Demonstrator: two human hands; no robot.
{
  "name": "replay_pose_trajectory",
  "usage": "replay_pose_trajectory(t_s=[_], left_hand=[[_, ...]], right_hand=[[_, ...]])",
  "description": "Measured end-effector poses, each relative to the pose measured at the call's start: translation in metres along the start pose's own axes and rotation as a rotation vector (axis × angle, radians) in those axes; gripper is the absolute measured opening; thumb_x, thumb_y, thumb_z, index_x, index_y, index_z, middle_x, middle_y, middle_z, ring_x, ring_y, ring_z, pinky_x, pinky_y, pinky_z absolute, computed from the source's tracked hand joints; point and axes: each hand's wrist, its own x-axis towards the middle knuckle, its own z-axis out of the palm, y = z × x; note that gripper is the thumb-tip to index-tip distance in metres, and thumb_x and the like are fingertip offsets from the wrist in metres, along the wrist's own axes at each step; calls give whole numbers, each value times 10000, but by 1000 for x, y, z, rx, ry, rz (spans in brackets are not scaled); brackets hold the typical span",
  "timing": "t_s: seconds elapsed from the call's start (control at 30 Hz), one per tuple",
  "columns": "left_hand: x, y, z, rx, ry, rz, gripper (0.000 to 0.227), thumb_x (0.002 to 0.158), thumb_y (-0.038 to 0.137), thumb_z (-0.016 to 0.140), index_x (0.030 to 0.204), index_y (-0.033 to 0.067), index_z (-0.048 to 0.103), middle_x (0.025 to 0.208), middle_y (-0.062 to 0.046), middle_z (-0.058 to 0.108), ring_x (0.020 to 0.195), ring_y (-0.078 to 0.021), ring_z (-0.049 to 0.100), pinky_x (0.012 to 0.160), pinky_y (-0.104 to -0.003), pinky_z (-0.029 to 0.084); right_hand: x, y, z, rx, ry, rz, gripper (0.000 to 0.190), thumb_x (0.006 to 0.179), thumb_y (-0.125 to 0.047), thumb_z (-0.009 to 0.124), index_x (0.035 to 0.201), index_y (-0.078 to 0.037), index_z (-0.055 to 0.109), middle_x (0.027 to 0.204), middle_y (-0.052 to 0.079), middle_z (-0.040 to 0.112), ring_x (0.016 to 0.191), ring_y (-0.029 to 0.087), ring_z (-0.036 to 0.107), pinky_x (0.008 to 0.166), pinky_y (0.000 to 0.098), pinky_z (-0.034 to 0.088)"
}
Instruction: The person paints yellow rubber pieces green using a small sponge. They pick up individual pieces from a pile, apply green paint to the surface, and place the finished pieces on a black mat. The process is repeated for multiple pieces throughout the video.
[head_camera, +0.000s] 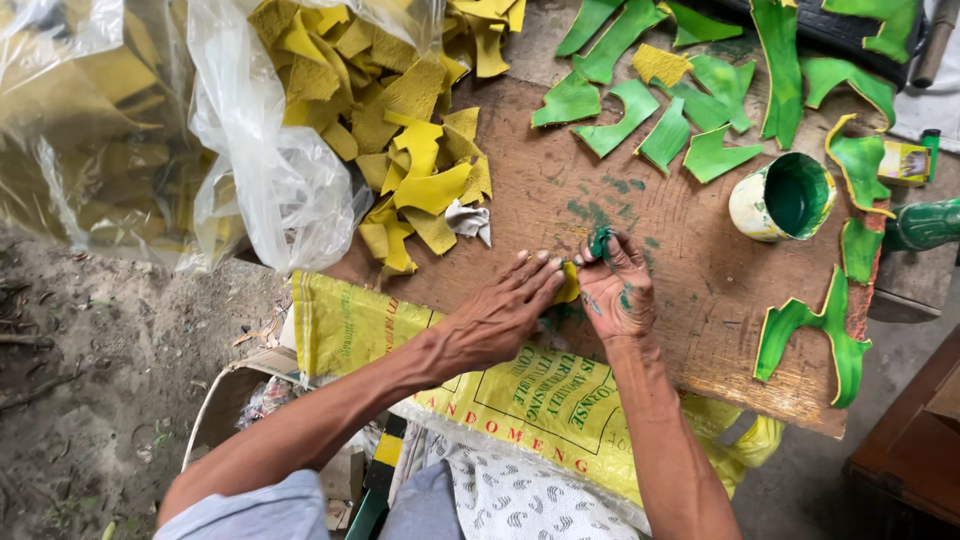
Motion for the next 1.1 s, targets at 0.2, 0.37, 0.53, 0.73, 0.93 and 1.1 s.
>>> replay_pose_trajectory(t_s=[0.2,0.37,0.53,0.73,0.93,1.1], left_hand=[[-7,10,-8,-93,-110,-1,762,903,265,587,1473,-157,307,1547,-358,329,1502,-420,266,1258,-482,144],[-1,17,4,-56,5,16,762,971,304,598,1467,-190,298,1533,-384,345,1478,-464,291,1246,-503,167],[2,9,-3,-146,-114,8,765,959,298,596,1470,-188,298,1508,-384,367,1487,-456,303,1258,-499,172],[8,20,3,51,-36,51,824,875,297,616,1455,-187,287,1522,-379,357,1477,-465,303,1238,-495,186],[32,17,12,-31,-54,0,863,937,359,602,1478,-205,238,1562,-377,276,1499,-461,225,1249,-498,147],[-9,34,17,26,68,-118,922,935,453,565,1487,-203,228,1579,-370,270,1510,-455,207,1242,-505,129]], right_hand=[[0,-4,1,40,-6,32,86,982,-69,689,1061,-41,708,947,79,639,924,217,540,901,360,434],[3,-9,-10,178,22,71,99,997,-108,675,968,-14,665,905,87,614,933,230,512,899,367,421],[2,-18,-8,282,123,69,102,927,-78,665,911,19,641,864,123,590,916,245,501,883,393,422],[7,-22,-3,320,200,56,83,855,-36,664,917,16,644,878,122,588,887,241,494,888,406,408],[12,-20,-12,334,106,46,120,789,-36,697,887,28,668,864,151,613,888,259,533,911,423,434],[10,-5,-3,89,1,16,109,964,-55,701,1063,-22,733,955,92,669,939,222,575,1011,408,454]])
